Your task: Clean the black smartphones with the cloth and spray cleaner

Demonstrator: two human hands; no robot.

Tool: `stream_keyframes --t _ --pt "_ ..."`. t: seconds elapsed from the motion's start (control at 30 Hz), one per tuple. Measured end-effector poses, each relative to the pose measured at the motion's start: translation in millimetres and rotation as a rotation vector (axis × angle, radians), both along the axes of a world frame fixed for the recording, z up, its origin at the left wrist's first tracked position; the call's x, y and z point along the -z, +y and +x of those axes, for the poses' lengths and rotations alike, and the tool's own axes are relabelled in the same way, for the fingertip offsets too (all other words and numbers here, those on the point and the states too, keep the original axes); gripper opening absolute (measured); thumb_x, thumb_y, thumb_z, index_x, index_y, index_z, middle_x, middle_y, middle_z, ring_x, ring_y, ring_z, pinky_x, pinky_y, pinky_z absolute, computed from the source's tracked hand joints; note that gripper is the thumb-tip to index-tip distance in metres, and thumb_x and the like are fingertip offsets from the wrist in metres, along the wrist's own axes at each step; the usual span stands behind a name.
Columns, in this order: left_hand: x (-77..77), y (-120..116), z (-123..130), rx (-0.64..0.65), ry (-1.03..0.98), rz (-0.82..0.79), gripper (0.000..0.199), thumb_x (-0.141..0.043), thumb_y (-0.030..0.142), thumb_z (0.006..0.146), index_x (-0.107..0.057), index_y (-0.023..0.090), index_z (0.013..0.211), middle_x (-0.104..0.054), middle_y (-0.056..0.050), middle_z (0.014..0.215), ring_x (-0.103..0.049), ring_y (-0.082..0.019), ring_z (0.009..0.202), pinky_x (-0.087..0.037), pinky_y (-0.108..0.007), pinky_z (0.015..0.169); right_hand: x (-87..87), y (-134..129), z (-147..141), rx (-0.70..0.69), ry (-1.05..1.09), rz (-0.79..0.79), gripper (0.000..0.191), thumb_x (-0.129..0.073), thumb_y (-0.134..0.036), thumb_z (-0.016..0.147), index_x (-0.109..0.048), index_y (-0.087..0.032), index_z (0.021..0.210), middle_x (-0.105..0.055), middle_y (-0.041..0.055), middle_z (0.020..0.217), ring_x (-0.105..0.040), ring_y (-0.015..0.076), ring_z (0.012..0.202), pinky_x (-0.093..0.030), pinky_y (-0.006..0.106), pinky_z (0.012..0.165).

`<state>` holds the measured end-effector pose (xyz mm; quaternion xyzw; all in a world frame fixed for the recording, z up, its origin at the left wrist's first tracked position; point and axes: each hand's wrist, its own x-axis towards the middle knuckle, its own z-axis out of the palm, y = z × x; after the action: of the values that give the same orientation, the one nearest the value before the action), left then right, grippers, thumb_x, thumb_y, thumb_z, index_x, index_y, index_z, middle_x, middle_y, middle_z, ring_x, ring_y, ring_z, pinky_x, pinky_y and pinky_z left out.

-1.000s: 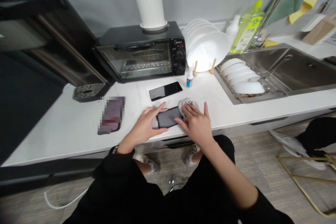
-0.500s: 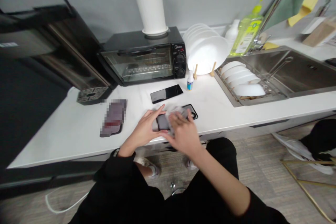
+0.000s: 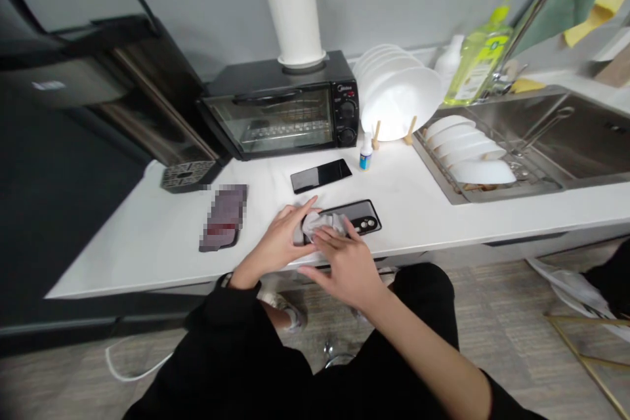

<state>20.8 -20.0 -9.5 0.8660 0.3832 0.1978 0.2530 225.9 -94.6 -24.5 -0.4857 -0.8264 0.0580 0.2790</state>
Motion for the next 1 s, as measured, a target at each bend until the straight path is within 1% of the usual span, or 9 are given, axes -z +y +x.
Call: stream_keyframes --t 0.1,0.2,0.33,0.47,0.57,0.63,0.7,0.83,1.0 --pt "1.3 -1.0 -4.6 0.013 -0.004 0.008 0.096 -0.078 0.035 0.089 -0.022 0.03 0.167 -0.059 -0.006 0.152 -0.05 -0.03 0.124 -0.043 -0.045 0.111 -3.6 21.5 -13.1 -0.061 0.002 -0.041 0.044 -0.057 -0.056 0.102 -0.072 -0.027 0.131 -0.072 0.0069 0.137 -0.067 0.0279 0.129 -0.025 0.062 0.127" --pt "2.8 -2.6 -5.8 -0.007 -0.003 0.029 0.098 -0.078 0.04 0.089 -0.02 0.031 0.167 -0.057 -0.007 0.152 -0.051 -0.03 0.126 -0.043 -0.046 0.112 -6.4 40.4 21.3 -0.056 -0.08 -0.023 0.04 -0.058 -0.053 0.102 -0.072 -0.028 0.131 -0.073 0.0058 0.134 -0.069 0.0278 0.126 -0.025 0.062 0.127" --pt "3.9 -3.6 -1.5 -0.019 -0.002 0.042 0.104 -0.081 0.043 0.085 -0.018 0.033 0.167 -0.059 -0.006 0.151 -0.052 -0.031 0.127 -0.041 -0.048 0.112 -5.0 25.1 69.0 0.114 -0.14 0.053 0.042 -0.055 -0.051 0.104 -0.071 -0.024 0.132 -0.075 0.009 0.13 -0.072 0.0297 0.12 -0.026 0.063 0.126" --pt "2.9 -3.5 -1.5 0.0 -0.014 0.049 0.105 -0.082 0.04 0.085 -0.017 0.032 0.168 -0.06 -0.005 0.15 -0.051 -0.031 0.127 -0.041 -0.047 0.114 -2.0 -2.1 32.3 0.037 -0.099 0.023 0.05 -0.056 -0.055 0.103 -0.068 -0.02 0.137 -0.068 0.0137 0.14 -0.064 0.0329 0.132 -0.027 0.065 0.124" --pt "2.2 -4.4 -7.5 0.001 -0.013 0.038 0.099 -0.078 0.032 0.087 -0.019 0.031 0.167 -0.06 -0.006 0.149 -0.051 -0.03 0.127 -0.042 -0.046 0.113 -4.4 2.8 -9.6 -0.075 -0.042 -0.057 0.053 -0.056 -0.058 0.102 -0.066 -0.022 0.139 -0.067 0.013 0.143 -0.061 0.0311 0.136 -0.025 0.064 0.125" --pt "2.0 -4.2 -10.8 -0.008 -0.013 0.037 0.099 -0.078 0.033 0.088 -0.02 0.031 0.167 -0.061 -0.007 0.148 -0.051 -0.03 0.127 -0.042 -0.046 0.113 -6.8 17.2 -9.2 -0.052 -0.044 -0.057 0.049 -0.056 -0.057 0.102 -0.067 -0.023 0.137 -0.068 0.0112 0.141 -0.062 0.0299 0.135 -0.021 0.064 0.127" --pt "2.1 -3.5 -10.8 -0.029 -0.012 0.043 0.101 -0.08 0.037 0.087 -0.019 0.031 0.167 -0.061 -0.008 0.147 -0.05 -0.031 0.128 -0.042 -0.047 0.112 -7.8 25.9 14.3 0.026 -0.078 -0.028 0.045 -0.056 -0.054 0.103 -0.068 -0.024 0.135 -0.071 0.0108 0.137 -0.065 0.0298 0.132 -0.018 0.065 0.127" --pt "2.0 -3.9 -1.6 -0.02 -0.017 0.035 0.104 -0.082 0.039 0.085 -0.018 0.033 0.167 -0.061 -0.007 0.149 -0.052 -0.031 0.126 -0.041 -0.048 0.113 -5.1 6.6 51.8 0.204 -0.113 0.055 0.048 -0.054 -0.053 0.104 -0.068 -0.018 0.134 -0.073 0.0138 0.133 -0.069 0.0319 0.126 -0.019 0.066 0.126" --pt "1.1 -4.6 -1.6 0.046 -0.009 0.016 0.102 -0.079 0.036 0.087 -0.017 0.033 0.168 -0.06 -0.005 0.15 -0.051 -0.03 0.127 -0.041 -0.046 0.112 0.1 -11.7 -4.6 0.02 -0.025 0.006 0.059 -0.054 -0.063 0.101 -0.066 -0.017 0.136 -0.069 0.0139 0.14 -0.063 0.0305 0.133 -0.022 0.061 0.127"
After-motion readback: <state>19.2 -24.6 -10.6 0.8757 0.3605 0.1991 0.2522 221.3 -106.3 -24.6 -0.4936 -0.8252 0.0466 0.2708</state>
